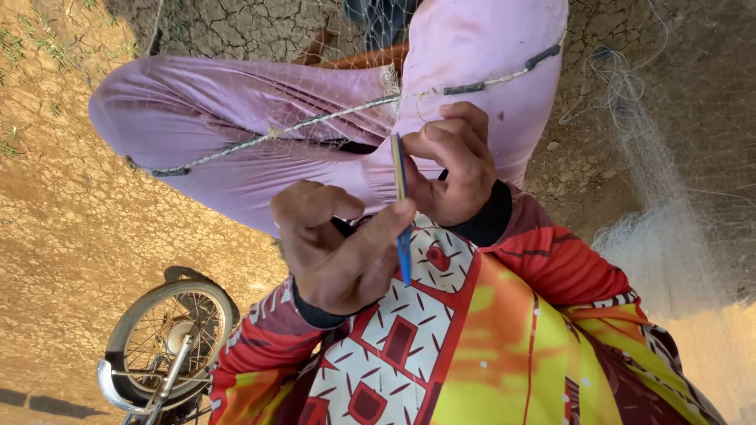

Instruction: Repairing a fishing net using scissors and manual manipulation

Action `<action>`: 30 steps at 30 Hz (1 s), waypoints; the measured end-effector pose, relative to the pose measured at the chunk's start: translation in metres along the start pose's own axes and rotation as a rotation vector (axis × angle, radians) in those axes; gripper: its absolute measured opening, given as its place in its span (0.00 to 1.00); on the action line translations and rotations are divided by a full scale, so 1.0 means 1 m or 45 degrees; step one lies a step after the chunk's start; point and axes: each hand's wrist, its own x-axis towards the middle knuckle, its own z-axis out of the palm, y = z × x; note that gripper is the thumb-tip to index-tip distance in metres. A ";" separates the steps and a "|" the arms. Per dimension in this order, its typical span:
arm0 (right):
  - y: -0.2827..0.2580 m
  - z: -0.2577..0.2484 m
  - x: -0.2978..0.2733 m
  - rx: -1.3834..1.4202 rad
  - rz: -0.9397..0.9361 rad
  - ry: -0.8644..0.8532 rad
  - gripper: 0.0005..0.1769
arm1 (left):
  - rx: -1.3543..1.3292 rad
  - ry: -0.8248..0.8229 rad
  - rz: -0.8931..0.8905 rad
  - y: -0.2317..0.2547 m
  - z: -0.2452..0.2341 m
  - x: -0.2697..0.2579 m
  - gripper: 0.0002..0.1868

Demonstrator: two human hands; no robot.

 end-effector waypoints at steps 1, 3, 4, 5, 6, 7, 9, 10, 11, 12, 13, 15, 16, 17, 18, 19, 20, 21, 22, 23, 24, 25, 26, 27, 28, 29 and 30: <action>0.002 -0.002 -0.001 0.002 -0.001 -0.001 0.31 | 0.002 0.002 -0.001 0.001 -0.002 -0.001 0.20; 0.004 -0.005 -0.003 0.032 0.051 -0.087 0.31 | -0.433 0.228 -0.071 0.003 -0.006 -0.004 0.12; 0.006 -0.005 -0.003 0.032 0.051 -0.089 0.31 | -0.433 0.230 -0.073 0.006 -0.006 0.000 0.12; 0.007 -0.006 -0.004 0.025 0.038 -0.088 0.30 | -0.634 0.279 -0.216 0.009 -0.006 0.004 0.10; 0.008 -0.007 -0.004 0.018 0.024 -0.087 0.30 | -0.835 0.324 -0.360 0.012 -0.006 0.007 0.10; 0.010 -0.003 -0.002 0.017 0.020 -0.087 0.30 | -0.836 0.327 -0.357 -0.002 -0.004 0.003 0.10; 0.013 0.003 0.003 0.071 -0.103 0.184 0.17 | -0.583 0.297 -0.285 -0.028 0.000 -0.005 0.15; 0.014 0.003 0.003 0.071 -0.105 0.184 0.17 | -0.584 0.299 -0.283 -0.032 0.000 -0.009 0.15; 0.015 0.002 0.003 0.068 -0.124 0.163 0.16 | -0.545 0.207 -0.389 -0.035 0.001 -0.014 0.17; 0.016 0.001 0.003 0.066 -0.143 0.143 0.15 | -0.505 0.114 -0.495 -0.037 0.002 -0.019 0.18; 0.015 0.003 0.002 0.056 -0.147 0.139 0.15 | -0.516 0.115 -0.491 -0.040 -0.003 -0.024 0.18; 0.017 0.000 0.001 0.053 -0.206 0.078 0.08 | -0.427 -0.314 -0.585 -0.051 -0.004 -0.031 0.17; 0.013 0.005 -0.003 0.001 -0.223 0.068 0.08 | -0.473 -0.320 -0.553 -0.054 -0.003 -0.048 0.17; 0.013 0.005 -0.005 -0.002 -0.276 0.031 0.06 | -0.374 -0.363 -0.481 -0.060 0.003 -0.059 0.14; 0.014 0.005 -0.006 -0.006 -0.327 -0.009 0.07 | -0.274 -0.396 -0.404 -0.066 0.010 -0.068 0.11; 0.014 -0.006 -0.004 -0.062 -0.345 -0.006 0.07 | -0.312 -0.405 -0.360 -0.069 0.013 -0.070 0.11; 0.013 -0.014 -0.002 -0.063 -0.370 -0.219 0.04 | -0.215 -0.522 -0.370 -0.073 0.014 -0.072 0.13; 0.009 -0.019 -0.001 -0.040 -0.379 -0.432 0.05 | -0.096 -0.632 -0.394 -0.074 0.010 -0.077 0.15; 0.010 -0.023 -0.001 -0.072 -0.387 -0.427 0.05 | -0.111 -0.633 -0.363 -0.075 0.013 -0.073 0.15; 0.010 -0.025 -0.002 -0.061 -0.376 -0.428 0.05 | -0.082 -0.655 -0.340 -0.075 0.013 -0.071 0.16; 0.010 -0.025 -0.004 -0.050 -0.364 -0.430 0.05 | -0.053 -0.677 -0.316 -0.076 0.012 -0.071 0.17; 0.011 -0.027 -0.005 -0.056 -0.373 -0.428 0.05 | -0.053 -0.671 -0.306 -0.076 0.011 -0.067 0.17; 0.012 -0.028 -0.007 -0.051 -0.353 -0.443 0.05 | 0.029 -0.719 -0.259 -0.076 0.011 -0.063 0.19; 0.011 -0.028 -0.009 -0.038 -0.328 -0.460 0.06 | 0.113 -0.768 -0.221 -0.076 0.009 -0.062 0.22; 0.011 -0.027 -0.009 -0.037 -0.332 -0.460 0.06 | 0.116 -0.765 -0.220 -0.073 0.010 -0.058 0.22; 0.010 -0.027 -0.009 -0.059 -0.312 -0.427 0.05 | 0.122 -0.751 -0.187 -0.070 0.010 -0.054 0.22; 0.010 -0.027 -0.009 -0.080 -0.291 -0.395 0.04 | 0.128 -0.737 -0.153 -0.068 0.011 -0.050 0.21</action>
